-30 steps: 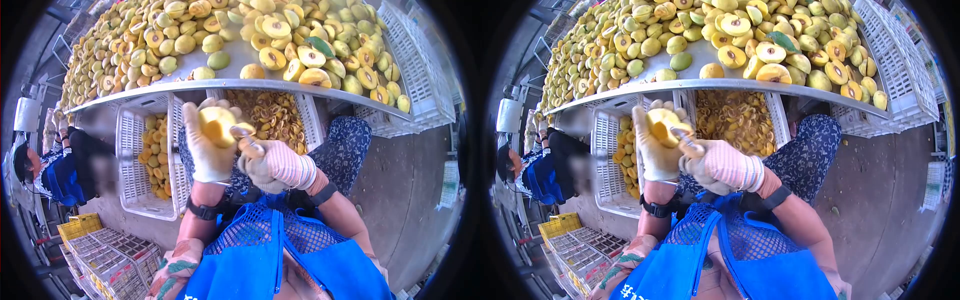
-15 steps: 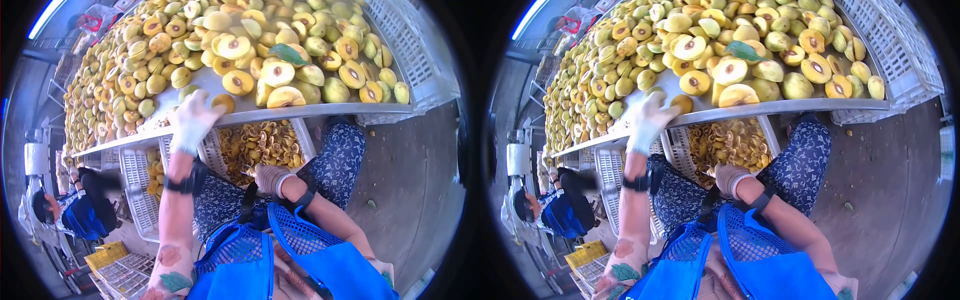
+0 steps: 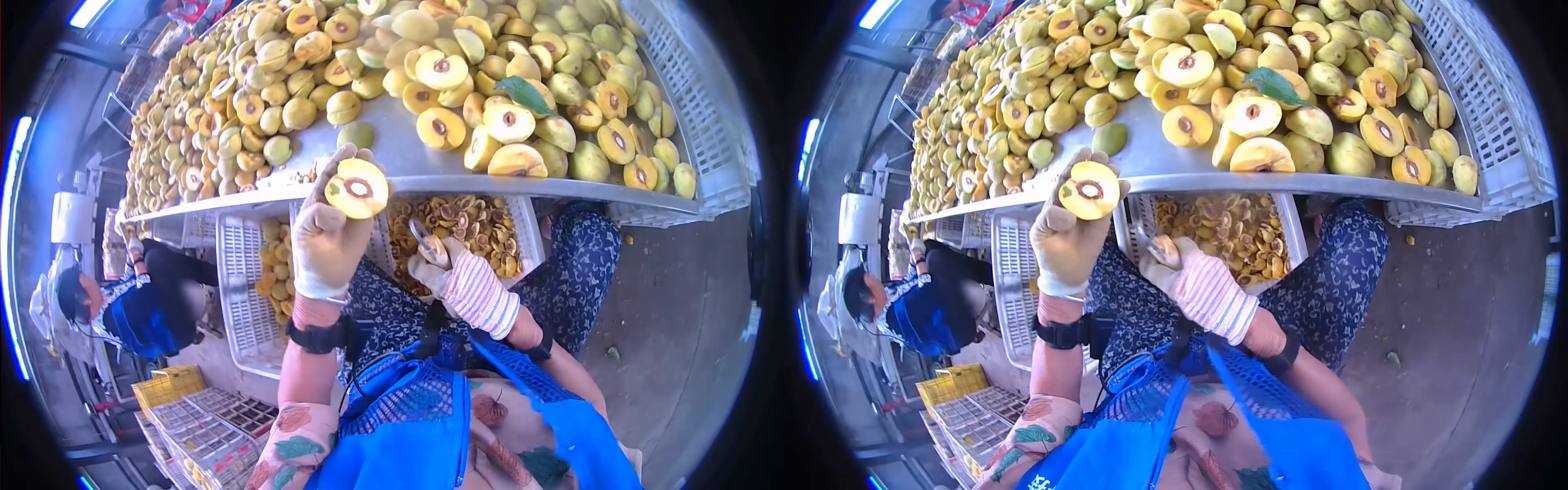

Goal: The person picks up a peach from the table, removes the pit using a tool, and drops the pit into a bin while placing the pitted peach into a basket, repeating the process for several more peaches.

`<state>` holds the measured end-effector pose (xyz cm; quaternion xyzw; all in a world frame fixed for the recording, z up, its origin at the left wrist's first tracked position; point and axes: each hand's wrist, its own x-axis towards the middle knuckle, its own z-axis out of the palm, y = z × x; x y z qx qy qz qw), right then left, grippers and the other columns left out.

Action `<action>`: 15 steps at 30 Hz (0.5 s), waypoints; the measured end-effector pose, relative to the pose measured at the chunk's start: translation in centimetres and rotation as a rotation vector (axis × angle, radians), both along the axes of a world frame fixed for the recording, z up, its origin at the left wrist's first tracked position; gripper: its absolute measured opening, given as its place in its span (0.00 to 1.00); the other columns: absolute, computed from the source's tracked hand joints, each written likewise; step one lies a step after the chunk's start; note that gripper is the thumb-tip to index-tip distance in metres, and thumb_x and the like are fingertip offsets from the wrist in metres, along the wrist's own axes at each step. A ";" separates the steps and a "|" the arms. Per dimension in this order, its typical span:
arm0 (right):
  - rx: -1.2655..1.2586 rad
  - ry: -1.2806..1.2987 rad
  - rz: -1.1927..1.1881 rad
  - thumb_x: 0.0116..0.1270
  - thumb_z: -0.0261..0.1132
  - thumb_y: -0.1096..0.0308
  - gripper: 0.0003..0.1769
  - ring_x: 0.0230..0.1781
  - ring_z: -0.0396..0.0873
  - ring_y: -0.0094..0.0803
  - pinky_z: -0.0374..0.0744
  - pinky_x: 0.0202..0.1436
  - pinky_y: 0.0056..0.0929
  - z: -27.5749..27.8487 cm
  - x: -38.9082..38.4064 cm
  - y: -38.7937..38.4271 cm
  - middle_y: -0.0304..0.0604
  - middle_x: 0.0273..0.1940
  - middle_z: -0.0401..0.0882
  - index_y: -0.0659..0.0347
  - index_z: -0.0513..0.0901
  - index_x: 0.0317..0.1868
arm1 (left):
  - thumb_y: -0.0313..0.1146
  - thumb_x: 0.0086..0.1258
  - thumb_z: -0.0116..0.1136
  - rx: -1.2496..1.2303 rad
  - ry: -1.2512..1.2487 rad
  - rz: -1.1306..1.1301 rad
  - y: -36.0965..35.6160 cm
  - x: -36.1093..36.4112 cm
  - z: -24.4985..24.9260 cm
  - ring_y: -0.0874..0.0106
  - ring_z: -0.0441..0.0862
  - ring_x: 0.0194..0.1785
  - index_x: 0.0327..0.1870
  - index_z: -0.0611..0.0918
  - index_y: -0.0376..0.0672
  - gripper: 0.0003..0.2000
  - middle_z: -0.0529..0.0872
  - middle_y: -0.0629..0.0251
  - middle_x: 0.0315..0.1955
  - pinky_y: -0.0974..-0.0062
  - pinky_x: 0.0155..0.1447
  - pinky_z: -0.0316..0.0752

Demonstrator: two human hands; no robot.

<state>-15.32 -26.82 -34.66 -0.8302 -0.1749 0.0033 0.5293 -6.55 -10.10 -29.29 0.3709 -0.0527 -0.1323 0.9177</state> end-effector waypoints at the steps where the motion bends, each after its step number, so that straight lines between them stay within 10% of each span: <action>1: 0.252 0.239 -0.050 0.57 0.59 0.69 0.11 0.28 0.78 0.45 0.79 0.27 0.34 2.1 -0.1 1.0 0.51 0.35 0.72 0.51 0.79 0.42 | 0.24 0.41 0.46 -0.053 0.004 0.023 0.0 -1.1 -0.1 0.57 0.69 0.59 0.60 0.65 0.31 0.35 0.70 0.50 0.56 0.55 0.66 0.62; 5: 0.216 0.332 -0.107 0.61 0.61 0.64 0.12 0.29 0.79 0.43 0.78 0.28 0.34 5.7 -0.1 3.7 0.51 0.34 0.74 0.56 0.77 0.45 | 0.25 0.37 0.46 -0.096 -0.009 0.059 0.1 -4.7 0.3 0.56 0.68 0.60 0.62 0.62 0.33 0.39 0.68 0.51 0.57 0.55 0.67 0.61; 9: 0.322 0.496 -0.140 0.60 0.64 0.59 0.21 0.31 0.79 0.45 0.76 0.31 0.37 6.3 -0.4 5.7 0.52 0.32 0.78 0.65 0.72 0.47 | 0.42 0.60 0.52 -0.205 -0.108 0.069 1.0 -6.8 1.1 0.58 0.67 0.61 0.64 0.59 0.34 0.33 0.67 0.49 0.58 0.61 0.66 0.60; 11: -0.006 -0.129 -0.140 0.60 0.64 0.60 0.20 0.31 0.79 0.47 0.77 0.31 0.35 4.9 -0.8 6.1 0.50 0.31 0.79 0.64 0.72 0.46 | 0.53 0.67 0.46 -0.087 -0.081 0.133 1.6 -7.3 1.5 0.60 0.68 0.60 0.65 0.57 0.36 0.34 0.68 0.50 0.58 0.62 0.65 0.60; 15: -0.076 -0.107 -0.160 0.60 0.64 0.61 0.19 0.31 0.80 0.43 0.77 0.32 0.33 5.2 -0.7 6.5 0.48 0.28 0.79 0.63 0.72 0.46 | 0.51 0.66 0.46 0.316 -0.144 0.181 3.3 -7.9 1.3 0.62 0.69 0.59 0.64 0.61 0.38 0.31 0.70 0.53 0.55 0.62 0.64 0.61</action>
